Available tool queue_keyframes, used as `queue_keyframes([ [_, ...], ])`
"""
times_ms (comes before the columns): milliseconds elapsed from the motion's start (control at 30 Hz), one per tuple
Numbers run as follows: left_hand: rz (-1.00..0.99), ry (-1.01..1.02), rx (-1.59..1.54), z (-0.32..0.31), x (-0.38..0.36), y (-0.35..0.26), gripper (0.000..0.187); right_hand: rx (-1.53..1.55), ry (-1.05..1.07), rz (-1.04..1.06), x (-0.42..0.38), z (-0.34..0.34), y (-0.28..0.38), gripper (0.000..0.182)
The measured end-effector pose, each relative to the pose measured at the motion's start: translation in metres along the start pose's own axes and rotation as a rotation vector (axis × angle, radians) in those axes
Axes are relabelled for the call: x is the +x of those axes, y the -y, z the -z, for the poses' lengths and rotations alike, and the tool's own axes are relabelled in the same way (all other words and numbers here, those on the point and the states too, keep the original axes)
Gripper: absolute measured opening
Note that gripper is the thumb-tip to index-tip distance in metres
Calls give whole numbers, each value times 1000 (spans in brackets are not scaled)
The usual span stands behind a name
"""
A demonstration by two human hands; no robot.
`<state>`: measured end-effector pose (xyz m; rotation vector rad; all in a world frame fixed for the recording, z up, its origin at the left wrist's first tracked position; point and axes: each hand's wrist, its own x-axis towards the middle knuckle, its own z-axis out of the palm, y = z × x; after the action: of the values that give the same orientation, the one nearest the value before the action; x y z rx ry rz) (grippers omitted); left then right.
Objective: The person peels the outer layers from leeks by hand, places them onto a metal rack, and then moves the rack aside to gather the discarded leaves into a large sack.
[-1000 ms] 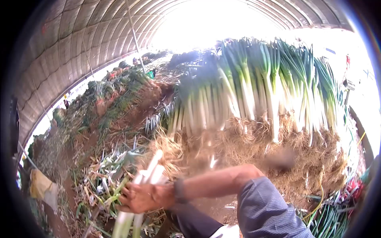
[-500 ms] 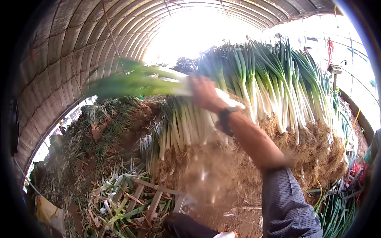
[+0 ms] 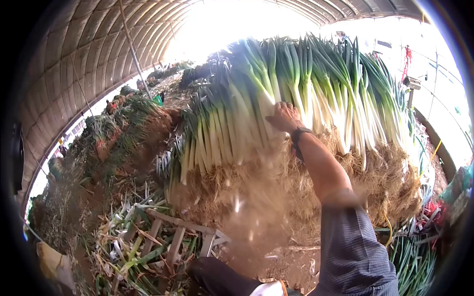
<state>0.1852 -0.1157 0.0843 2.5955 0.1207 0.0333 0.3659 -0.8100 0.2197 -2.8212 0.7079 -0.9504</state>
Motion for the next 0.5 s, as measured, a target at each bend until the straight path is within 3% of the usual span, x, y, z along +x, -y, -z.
queue_keyframes([
  [200,37,20,-7,3,-8,5,22,11,131,-33,-2,16,4,75],
  [433,65,25,-22,6,-17,18,25,191,-184,298,-44,16,-16,56],
  [500,73,28,-18,7,-18,20,26,176,-224,227,-72,29,-20,56],
])
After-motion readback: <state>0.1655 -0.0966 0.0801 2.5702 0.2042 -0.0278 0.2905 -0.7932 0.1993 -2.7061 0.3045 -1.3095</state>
